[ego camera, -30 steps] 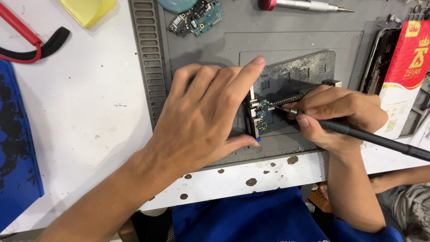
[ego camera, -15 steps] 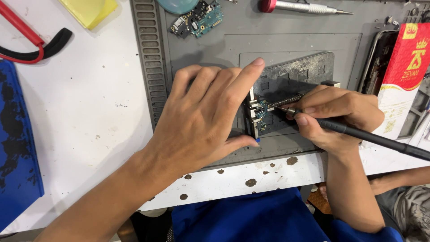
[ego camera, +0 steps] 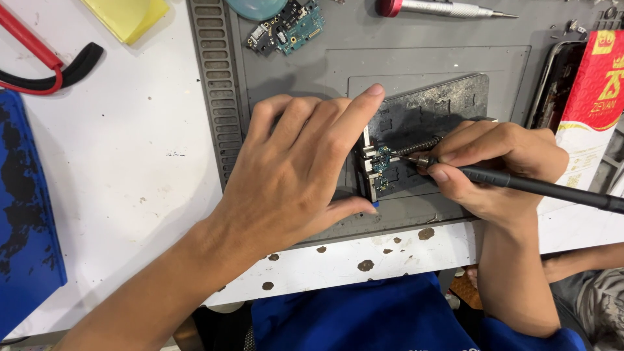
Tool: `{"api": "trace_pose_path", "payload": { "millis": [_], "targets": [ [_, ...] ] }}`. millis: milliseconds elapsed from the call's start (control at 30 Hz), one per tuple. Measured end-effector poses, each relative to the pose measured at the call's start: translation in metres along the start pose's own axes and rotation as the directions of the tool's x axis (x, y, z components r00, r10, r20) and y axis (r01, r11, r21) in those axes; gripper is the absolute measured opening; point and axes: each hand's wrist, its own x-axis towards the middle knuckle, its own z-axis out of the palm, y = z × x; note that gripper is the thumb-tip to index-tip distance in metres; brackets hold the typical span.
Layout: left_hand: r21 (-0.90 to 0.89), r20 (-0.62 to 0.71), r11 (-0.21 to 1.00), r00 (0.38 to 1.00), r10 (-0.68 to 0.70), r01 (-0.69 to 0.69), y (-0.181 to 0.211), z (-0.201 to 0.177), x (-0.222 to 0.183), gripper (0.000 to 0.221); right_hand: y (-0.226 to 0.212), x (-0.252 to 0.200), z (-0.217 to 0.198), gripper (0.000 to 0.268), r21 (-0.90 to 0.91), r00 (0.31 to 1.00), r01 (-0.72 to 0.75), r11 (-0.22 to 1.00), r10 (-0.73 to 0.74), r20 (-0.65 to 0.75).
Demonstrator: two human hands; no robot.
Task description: Repairing a mobile phone motherboard by soldering components, cleaning with a brush, and using a suction tool.
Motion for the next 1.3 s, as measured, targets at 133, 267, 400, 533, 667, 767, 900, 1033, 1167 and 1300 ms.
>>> {"api": "trace_pose_path", "payload": {
  "millis": [133, 267, 400, 533, 667, 767, 900, 1033, 1167, 1300],
  "targets": [
    [-0.005, 0.004, 1.0, 1.0, 0.002, -0.002, 0.0, 0.001, -0.001, 0.144, -0.002, 0.002, -0.001, 0.021, -0.018, 1.0, 0.003, 1.0, -0.002, 0.015],
    [-0.012, 0.003, 1.0, 1.0, -0.001, 0.001, 0.0, 0.002, -0.001, 0.145, -0.009, 0.004, -0.001, 0.018, -0.006, 0.998, -0.06, 0.998, 0.06, 0.019],
    [-0.036, 0.001, 0.999, 1.0, -0.003, 0.003, -0.001, 0.003, -0.001, 0.146, -0.016, 0.007, -0.006, 0.017, -0.062, 0.992, -0.118, 0.991, 0.12, 0.038],
    [-0.027, 0.013, 1.0, 1.0, -0.005, 0.005, -0.001, 0.001, -0.002, 0.143, -0.018, 0.007, -0.003, 0.016, -0.043, 0.997, -0.074, 0.996, 0.074, 0.004],
    [-0.027, 0.004, 1.0, 1.0, -0.011, 0.011, -0.001, 0.001, -0.001, 0.143, -0.007, 0.006, 0.004, 0.016, -0.029, 1.0, -0.013, 1.0, 0.013, -0.001],
    [-0.02, 0.01, 1.0, 1.0, -0.015, 0.015, 0.0, 0.0, -0.001, 0.142, 0.0, 0.001, 0.005, 0.017, -0.017, 0.999, 0.02, 1.0, -0.021, -0.032],
    [-0.032, 0.0, 0.999, 1.0, -0.017, 0.017, 0.0, 0.002, -0.001, 0.144, -0.005, 0.005, 0.007, 0.017, -0.08, 0.996, 0.085, 0.993, -0.087, -0.019],
    [-0.026, -0.006, 1.0, 1.0, -0.009, 0.009, 0.0, 0.003, -0.002, 0.147, -0.003, 0.003, 0.006, 0.018, -0.12, 0.992, 0.123, 0.985, -0.127, -0.02],
    [-0.067, -0.012, 0.998, 1.0, -0.021, 0.02, 0.001, 0.003, -0.001, 0.145, -0.002, 0.003, 0.006, 0.019, -0.123, 0.988, 0.149, 0.981, -0.154, -0.031],
    [-0.112, -0.019, 0.994, 1.0, -0.022, 0.02, 0.002, 0.002, 0.001, 0.14, -0.006, 0.005, 0.01, 0.021, -0.143, 0.984, 0.159, 0.977, -0.168, -0.056]
  ]
}}
